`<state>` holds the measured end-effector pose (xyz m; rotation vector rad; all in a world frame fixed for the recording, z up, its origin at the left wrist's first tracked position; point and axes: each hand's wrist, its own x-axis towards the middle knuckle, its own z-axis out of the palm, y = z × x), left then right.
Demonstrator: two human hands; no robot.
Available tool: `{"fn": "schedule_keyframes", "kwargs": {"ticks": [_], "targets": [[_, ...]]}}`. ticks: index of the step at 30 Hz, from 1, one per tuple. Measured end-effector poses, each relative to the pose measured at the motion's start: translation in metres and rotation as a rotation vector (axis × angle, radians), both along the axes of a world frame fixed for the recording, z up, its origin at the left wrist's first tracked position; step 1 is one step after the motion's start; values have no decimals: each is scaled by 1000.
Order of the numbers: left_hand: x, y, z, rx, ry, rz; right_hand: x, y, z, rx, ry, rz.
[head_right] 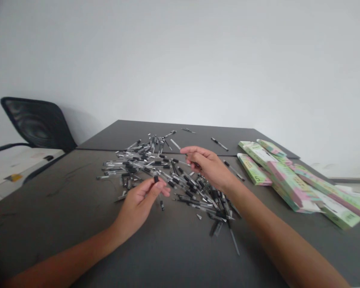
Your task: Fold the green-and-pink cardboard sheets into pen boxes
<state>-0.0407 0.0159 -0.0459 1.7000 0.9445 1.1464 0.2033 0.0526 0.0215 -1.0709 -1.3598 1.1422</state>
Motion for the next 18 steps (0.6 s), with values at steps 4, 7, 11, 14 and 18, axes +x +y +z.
{"fn": "schedule_keyframes", "kwargs": {"ticks": [4,7,11,14,18], "targets": [[-1,0,0,20,-1,-17,-5,-20,1,-193,350,38],[-1,0,0,9,-10,-15,-1,-27,1,-231,471,94],[-1,-1,2,27,-3,-10,3,-33,0,-120,369,29],[-1,-3,4,53,1,-21,1,-37,0,-5,299,-73],[-2,-9,7,95,26,-58,-2,-47,10,133,309,-192]]}}
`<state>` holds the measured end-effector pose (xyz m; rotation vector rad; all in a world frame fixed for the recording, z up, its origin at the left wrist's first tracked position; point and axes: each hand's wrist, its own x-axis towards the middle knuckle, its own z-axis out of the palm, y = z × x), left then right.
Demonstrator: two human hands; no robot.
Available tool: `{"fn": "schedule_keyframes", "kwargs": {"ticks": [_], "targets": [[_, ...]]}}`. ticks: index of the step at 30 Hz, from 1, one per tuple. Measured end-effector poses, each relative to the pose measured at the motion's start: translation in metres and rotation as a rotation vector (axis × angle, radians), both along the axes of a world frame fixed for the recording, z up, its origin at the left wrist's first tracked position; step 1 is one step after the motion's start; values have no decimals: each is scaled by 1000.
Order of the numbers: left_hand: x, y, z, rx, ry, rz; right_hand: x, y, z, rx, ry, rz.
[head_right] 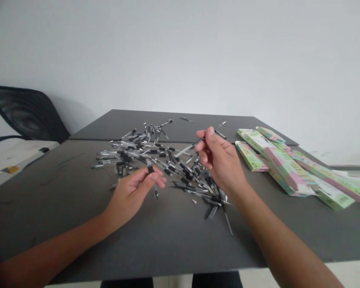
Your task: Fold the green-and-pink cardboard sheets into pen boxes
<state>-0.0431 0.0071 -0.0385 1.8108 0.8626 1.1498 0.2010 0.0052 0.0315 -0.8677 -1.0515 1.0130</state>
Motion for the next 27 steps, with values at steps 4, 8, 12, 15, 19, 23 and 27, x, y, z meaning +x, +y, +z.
{"fn": "schedule_keyframes", "kwargs": {"ticks": [4,8,12,15,19,23,27], "targets": [[-2,-6,2,118,92,-87,-8,-21,13,186,9,-53],[-2,-11,6,300,143,-143,-23,-41,12,282,-78,-66],[0,-13,11,451,159,-182,-33,-50,4,248,-213,-29],[2,-15,13,505,167,-195,-35,-52,1,241,-250,-12],[2,-16,13,522,193,-178,-33,-54,3,243,-268,-26],[2,-16,12,517,198,-188,-31,-56,4,255,-324,-46],[2,-16,11,501,201,-197,-28,-56,3,251,-421,-69]]}}
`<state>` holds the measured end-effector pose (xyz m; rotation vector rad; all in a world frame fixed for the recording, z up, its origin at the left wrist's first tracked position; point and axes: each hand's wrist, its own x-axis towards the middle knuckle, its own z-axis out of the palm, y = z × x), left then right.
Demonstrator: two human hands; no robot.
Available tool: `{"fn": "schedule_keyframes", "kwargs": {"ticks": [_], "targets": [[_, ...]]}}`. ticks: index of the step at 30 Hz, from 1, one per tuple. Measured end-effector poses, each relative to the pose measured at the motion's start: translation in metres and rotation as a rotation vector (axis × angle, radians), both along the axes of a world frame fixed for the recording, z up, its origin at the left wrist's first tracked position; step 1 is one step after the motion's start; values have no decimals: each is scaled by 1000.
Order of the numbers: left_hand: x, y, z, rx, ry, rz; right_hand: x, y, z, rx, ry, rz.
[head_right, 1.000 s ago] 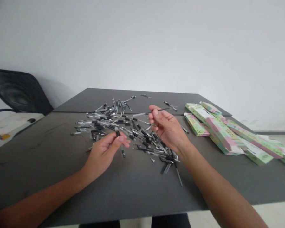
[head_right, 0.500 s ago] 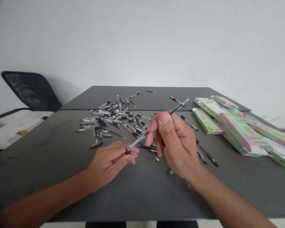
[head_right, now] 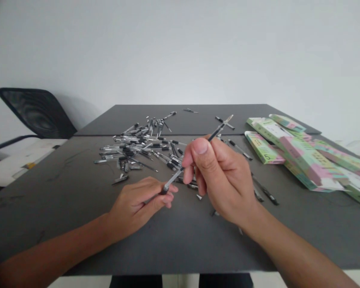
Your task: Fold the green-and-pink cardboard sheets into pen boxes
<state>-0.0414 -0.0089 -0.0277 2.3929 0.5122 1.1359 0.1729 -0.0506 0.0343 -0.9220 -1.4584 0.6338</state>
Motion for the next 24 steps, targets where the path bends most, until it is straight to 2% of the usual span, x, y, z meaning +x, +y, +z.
{"fn": "schedule_keyframes", "kwargs": {"ticks": [6,9,14,18,19,21,24], "targets": [[1,0,-2,-42,-2,2,7,1,-1,-3,-110,8],[1,-1,-2,-70,-5,5,7,3,-1,8,-238,46],[0,-3,-1,-93,3,29,-1,12,-8,82,-462,180],[-1,-2,-1,-152,-4,38,5,21,-17,5,-409,300],[-1,-1,-1,-183,0,46,11,23,-17,-10,-383,287],[-1,0,-3,-262,-4,63,25,28,-14,4,-313,162],[-1,1,-6,-392,-42,78,54,42,-6,70,-251,-225]]}}
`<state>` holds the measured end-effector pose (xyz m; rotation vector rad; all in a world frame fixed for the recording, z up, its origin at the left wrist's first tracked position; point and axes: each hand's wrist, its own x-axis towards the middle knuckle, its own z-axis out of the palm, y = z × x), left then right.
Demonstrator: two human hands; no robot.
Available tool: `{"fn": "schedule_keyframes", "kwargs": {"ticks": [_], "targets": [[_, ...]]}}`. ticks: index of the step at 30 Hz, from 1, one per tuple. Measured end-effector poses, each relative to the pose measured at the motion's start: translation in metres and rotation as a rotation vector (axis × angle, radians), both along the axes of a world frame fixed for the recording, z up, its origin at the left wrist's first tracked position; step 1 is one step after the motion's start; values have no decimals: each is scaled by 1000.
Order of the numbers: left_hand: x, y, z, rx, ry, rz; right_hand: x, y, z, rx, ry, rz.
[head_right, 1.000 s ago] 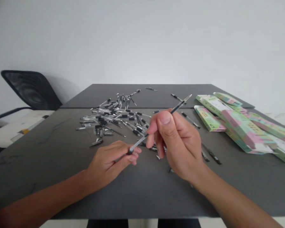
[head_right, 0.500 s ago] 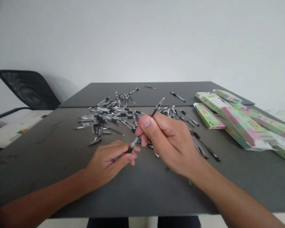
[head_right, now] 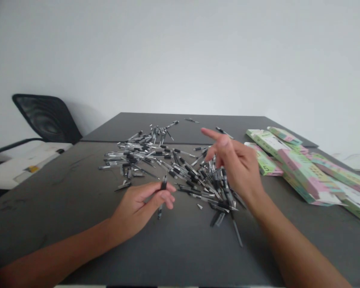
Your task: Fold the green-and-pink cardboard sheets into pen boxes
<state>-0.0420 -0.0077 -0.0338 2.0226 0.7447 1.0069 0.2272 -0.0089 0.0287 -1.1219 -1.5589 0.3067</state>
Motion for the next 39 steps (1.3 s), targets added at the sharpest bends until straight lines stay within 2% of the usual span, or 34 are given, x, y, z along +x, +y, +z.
{"fn": "schedule_keyframes", "kwargs": {"ticks": [2,4,5,7,10,14,19,33,39], "targets": [[1,1,-2,-59,-25,22,21,17,5,34,-113,-251],[2,3,-4,-100,-46,57,42,42,7,-22,-412,-330],[2,5,-5,-115,-57,76,51,56,7,-86,-571,-295],[3,7,-6,-139,-71,108,65,86,3,-279,-917,-131],[3,11,-5,-142,-87,158,77,126,-5,-399,-1095,-1],[4,12,-3,-161,-103,179,84,156,-16,-464,-1201,45],[5,12,-3,-185,-146,165,89,173,-20,-507,-1275,60],[5,13,-4,-190,-141,155,106,192,-25,-594,-1305,41],[4,14,-6,-201,-153,146,108,195,-29,-576,-1298,-4]]}}
